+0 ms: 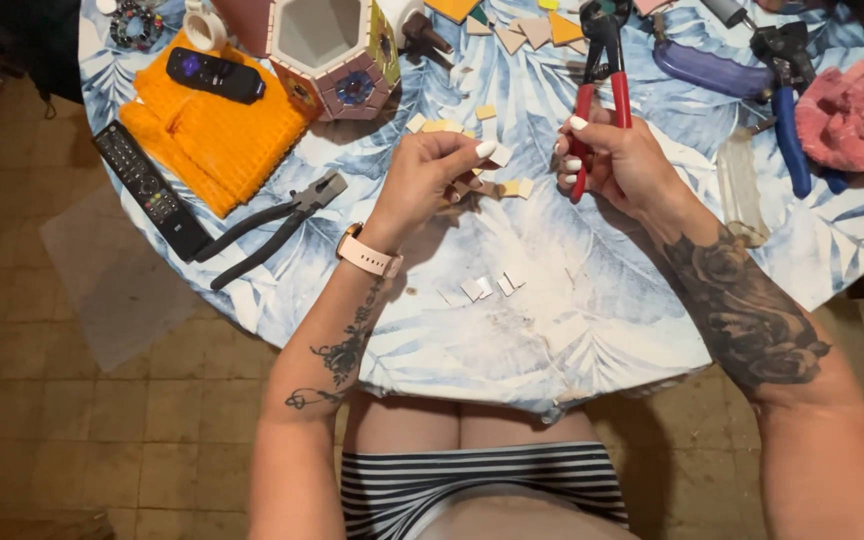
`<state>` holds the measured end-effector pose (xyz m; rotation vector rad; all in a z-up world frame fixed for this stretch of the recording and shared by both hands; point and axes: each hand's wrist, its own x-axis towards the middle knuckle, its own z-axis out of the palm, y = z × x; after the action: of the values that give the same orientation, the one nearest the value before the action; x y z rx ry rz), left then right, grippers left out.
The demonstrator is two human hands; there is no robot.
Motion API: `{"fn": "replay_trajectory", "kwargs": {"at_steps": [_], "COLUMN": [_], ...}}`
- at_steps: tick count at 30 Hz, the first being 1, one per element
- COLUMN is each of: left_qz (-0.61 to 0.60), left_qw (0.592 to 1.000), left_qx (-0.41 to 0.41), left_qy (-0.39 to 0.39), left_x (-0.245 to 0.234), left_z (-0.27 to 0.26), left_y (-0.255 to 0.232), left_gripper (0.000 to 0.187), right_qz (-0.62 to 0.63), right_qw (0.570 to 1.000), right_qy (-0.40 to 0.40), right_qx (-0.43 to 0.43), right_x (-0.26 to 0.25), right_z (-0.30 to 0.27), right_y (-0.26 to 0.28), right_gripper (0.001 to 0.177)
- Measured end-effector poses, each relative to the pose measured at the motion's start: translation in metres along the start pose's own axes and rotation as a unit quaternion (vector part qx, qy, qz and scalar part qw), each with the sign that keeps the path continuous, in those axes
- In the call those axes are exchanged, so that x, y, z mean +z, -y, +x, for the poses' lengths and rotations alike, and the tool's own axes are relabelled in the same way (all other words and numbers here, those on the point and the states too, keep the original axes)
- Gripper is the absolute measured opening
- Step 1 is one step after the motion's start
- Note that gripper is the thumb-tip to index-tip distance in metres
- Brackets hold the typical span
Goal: Cutting small wooden tiles into smaller pieces using nippers
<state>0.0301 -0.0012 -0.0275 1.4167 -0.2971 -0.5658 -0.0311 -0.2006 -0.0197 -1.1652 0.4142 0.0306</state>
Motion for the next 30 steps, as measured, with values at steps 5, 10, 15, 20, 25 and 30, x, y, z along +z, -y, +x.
{"fn": "replay_trajectory", "kwargs": {"at_steps": [5, 10, 15, 20, 25, 30], "left_qz": [0.08, 0.486, 0.515, 0.549, 0.555, 0.556], "left_qw": [0.996, 0.867, 0.794, 0.781, 0.766, 0.745], "left_qx": [0.031, 0.089, 0.304, 0.297, 0.324, 0.366], "left_qy": [-0.002, -0.069, -0.11, -0.02, -0.017, -0.03], "left_x": [-0.002, -0.015, 0.01, 0.03, 0.037, 0.038], "left_z": [-0.002, 0.001, -0.022, -0.019, -0.015, -0.012], "left_y": [-0.002, 0.001, -0.028, -0.009, 0.002, 0.002], "left_gripper": [0.013, 0.01, 0.012, 0.022, 0.027, 0.011], "right_qz": [-0.002, 0.001, -0.004, -0.004, -0.009, 0.005], "right_qw": [1.0, 1.0, 0.997, 0.997, 0.998, 0.997], "right_qy": [0.004, 0.012, 0.072, 0.073, 0.065, 0.073], "right_qx": [0.002, 0.001, 0.016, 0.013, 0.01, 0.013], "right_x": [0.001, -0.001, 0.0, -0.003, -0.002, -0.001], "right_z": [-0.001, 0.0, -0.005, -0.004, -0.006, -0.004], "right_y": [0.0, 0.0, 0.008, 0.006, 0.006, 0.007], "right_gripper": [0.012, 0.012, 0.01, 0.009, 0.01, 0.01]}}
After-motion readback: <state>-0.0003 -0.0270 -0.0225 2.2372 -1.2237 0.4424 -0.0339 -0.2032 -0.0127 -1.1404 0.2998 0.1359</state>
